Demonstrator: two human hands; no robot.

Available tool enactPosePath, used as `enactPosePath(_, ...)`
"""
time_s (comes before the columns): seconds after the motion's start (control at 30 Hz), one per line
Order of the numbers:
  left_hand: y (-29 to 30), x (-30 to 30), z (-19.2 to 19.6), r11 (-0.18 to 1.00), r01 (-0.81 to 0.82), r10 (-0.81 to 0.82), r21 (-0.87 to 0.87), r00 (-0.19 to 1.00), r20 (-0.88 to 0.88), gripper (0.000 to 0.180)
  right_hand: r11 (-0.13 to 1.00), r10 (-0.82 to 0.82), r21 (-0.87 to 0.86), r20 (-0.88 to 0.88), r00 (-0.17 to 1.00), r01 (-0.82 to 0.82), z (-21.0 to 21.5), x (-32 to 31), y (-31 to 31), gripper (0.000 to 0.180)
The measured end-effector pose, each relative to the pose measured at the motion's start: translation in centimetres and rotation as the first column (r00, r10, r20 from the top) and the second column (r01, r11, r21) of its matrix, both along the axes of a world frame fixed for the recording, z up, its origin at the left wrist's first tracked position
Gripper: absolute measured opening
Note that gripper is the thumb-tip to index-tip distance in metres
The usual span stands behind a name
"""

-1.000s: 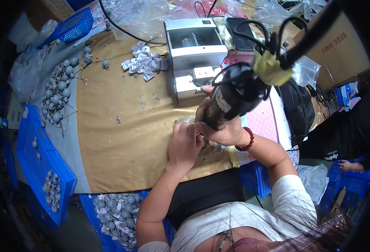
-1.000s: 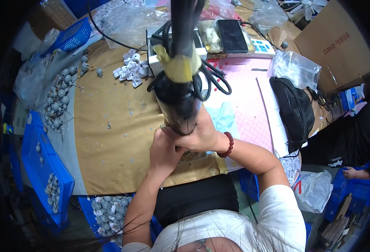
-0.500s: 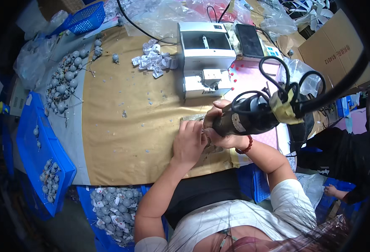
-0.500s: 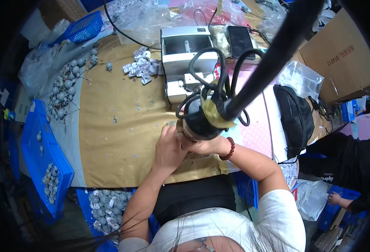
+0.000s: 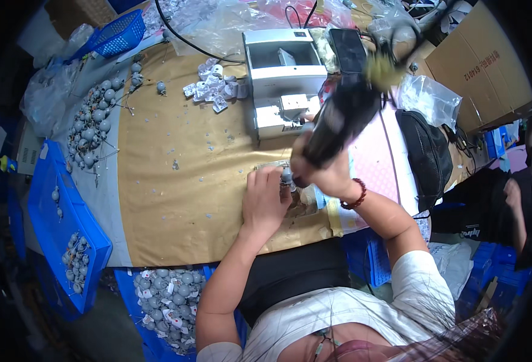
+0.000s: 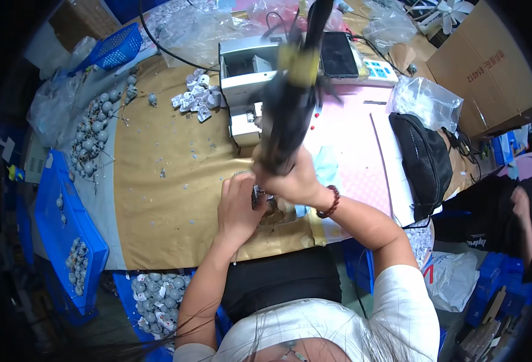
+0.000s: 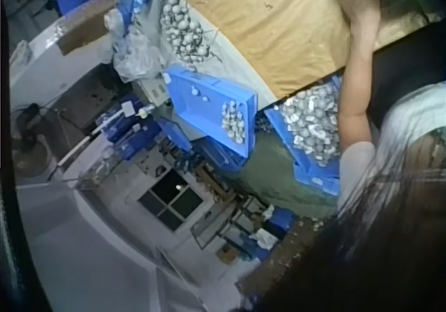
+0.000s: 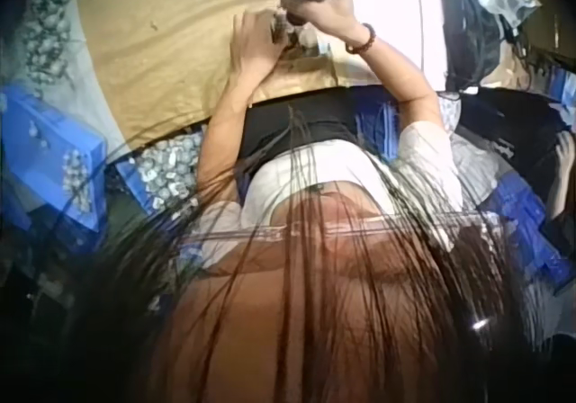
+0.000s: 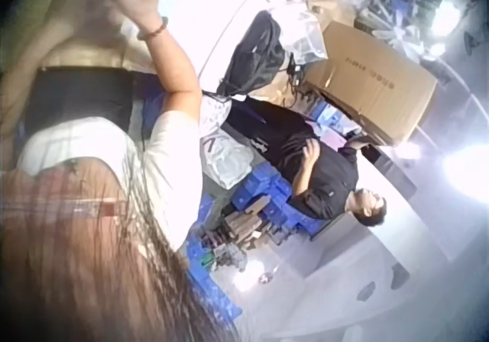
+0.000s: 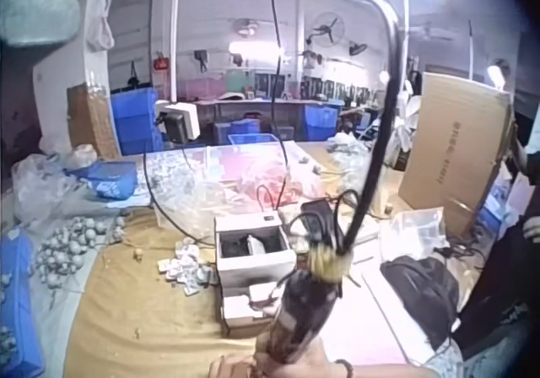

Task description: Assembling small plastic toy components at a factory workstation using a hanging electric screwdriver and an assembly jig.

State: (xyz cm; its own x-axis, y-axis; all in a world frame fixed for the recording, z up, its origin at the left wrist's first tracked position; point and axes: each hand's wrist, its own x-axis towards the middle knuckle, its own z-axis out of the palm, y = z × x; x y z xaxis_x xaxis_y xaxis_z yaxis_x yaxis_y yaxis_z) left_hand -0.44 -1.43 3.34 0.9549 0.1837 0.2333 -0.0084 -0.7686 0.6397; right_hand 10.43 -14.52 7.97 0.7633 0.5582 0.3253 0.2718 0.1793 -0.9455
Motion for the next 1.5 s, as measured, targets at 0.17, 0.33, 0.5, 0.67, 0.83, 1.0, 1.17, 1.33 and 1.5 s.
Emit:
enactPosePath(0.17, -0.2, 0.0, 0.0, 1.0, -0.004, 0.004, -0.022, 1.0, 0.024, 0.039, 0.896, -0.44, -0.092, -0.049, 0.897, 0.434, -0.7, 4.7, -2.7, 0.054)
enactPosePath(0.33, 0.0, -0.7, -0.5, 0.998, 0.049, -0.045, -0.046, 0.994, 0.101, 0.036, 0.848, -0.425, -0.149, 0.38, 0.822, 0.508, -4.2, 4.0, -5.2, 0.05)
enactPosePath(0.5, -0.4, -0.8, -0.8, 0.998, 0.059, -0.054, -0.036, 0.99, 0.127, 0.032, 0.915, -0.038, -0.353, 0.409, 0.912, 0.196, -3.8, -0.5, -3.7, 0.027)
enactPosePath(0.67, -0.5, -0.7, -0.9, 0.998, 0.053, -0.05, -0.02, 0.99, 0.135, 0.031, 0.936, -0.035, -0.352, -0.053, 0.998, 0.014, -6.1, -1.1, -2.2, 0.014)
enactPosePath(0.83, -0.5, -0.8, -0.6, 0.999, 0.05, -0.049, -0.008, 0.991, 0.128, 0.033, 0.961, -0.148, -0.26, -0.189, 0.971, 0.096, -6.3, -1.7, -1.0, 0.014)
enactPosePath(1.0, -0.7, -0.9, -0.3, 0.999, 0.042, -0.039, -0.02, 0.993, 0.116, 0.034, 0.973, -0.164, -0.202, -0.247, 0.955, 0.114, -5.8, -1.2, -0.2, 0.018)
enactPosePath(1.17, -0.4, -1.0, -0.4, 0.998, 0.05, -0.045, -0.035, 0.991, 0.129, 0.032, 0.984, -0.094, -0.176, -0.398, 0.913, 0.025, -4.9, -0.6, -0.4, 0.016)
enactPosePath(1.33, 1.8, -5.4, 0.7, 0.995, 0.06, -0.054, -0.085, 0.996, 0.068, 0.031, 0.946, 0.233, -0.169, -0.233, 0.944, -0.275, -4.0, -0.1, -3.0, 0.02)
enactPosePath(1.5, 9.2, -17.9, 4.6, 0.98, -0.028, 0.104, 0.196, 0.916, -0.388, 0.023, 0.952, 0.149, -0.251, -0.117, 0.982, -0.175, -2.4, 6.3, -9.8, 0.016)
